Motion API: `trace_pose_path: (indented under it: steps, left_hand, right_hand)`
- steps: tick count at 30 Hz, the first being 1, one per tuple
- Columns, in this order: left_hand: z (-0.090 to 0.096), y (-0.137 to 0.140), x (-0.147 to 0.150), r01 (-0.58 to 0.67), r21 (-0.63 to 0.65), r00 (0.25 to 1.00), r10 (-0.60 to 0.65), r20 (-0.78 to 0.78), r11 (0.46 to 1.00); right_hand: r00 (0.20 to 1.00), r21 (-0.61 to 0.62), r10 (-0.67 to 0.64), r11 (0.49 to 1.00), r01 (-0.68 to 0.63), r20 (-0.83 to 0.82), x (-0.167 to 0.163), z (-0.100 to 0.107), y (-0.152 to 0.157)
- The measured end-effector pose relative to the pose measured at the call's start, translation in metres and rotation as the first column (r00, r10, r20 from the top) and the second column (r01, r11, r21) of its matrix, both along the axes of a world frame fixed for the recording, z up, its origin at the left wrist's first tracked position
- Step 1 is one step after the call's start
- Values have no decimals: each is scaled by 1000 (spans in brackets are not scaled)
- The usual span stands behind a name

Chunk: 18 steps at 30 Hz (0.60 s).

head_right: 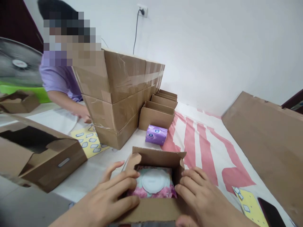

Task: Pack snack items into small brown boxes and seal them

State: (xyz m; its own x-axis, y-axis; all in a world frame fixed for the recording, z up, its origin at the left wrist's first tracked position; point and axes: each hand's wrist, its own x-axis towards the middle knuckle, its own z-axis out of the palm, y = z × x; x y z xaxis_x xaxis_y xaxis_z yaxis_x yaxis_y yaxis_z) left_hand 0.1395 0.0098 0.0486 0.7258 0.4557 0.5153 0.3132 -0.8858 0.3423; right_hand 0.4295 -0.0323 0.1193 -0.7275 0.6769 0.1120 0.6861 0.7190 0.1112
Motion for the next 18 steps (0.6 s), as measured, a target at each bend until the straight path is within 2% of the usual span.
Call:
trace_pose_path:
  steps: [2, 4, 5, 7, 9, 11, 14, 17, 18]
  left_hand:
    - [-1, 0, -6, -43, 62, 999, 41, 27, 997]
    - [1, -1, -10, -118, 68, 989, 110, 103, 991]
    - [2, -1, -12, -163, 50, 976, 154, 157, 985]
    - [5, -1, -12, -258, -21, 938, 256, 233, 966]
    - [9, -1, -9, -318, -100, 915, 333, 230, 943]
    - [13, 0, -7, -323, -169, 923, 349, 163, 931]
    - [22, 1, -8, -193, -222, 979, 203, 23, 956]
    - [28, 1, -11, -16, -219, 995, -6, -100, 976]
    - [29, 1, -11, 20, -213, 992, -46, -117, 977]
  right_hand:
    - [998, 60, -54, 997, 53, 10, 8, -3, 0]
    - [990, 83, -144, 986, 143, 5, 16, -8, 3]
    - [981, 68, -197, 978, 196, 1, 21, -11, 4]
    - [948, -45, -319, 947, 319, 12, 26, -14, 9]
    - [892, -208, -450, 869, 449, 46, 27, -14, 15]
    - [828, -328, -557, 772, 545, 64, 25, -11, 20]
    - [778, -498, -627, 669, 552, 19, 26, -7, 26]
    - [764, -705, -644, 562, 433, -44, 32, -7, 31]
    - [758, -734, -649, 544, 406, -63, 33, -8, 32]
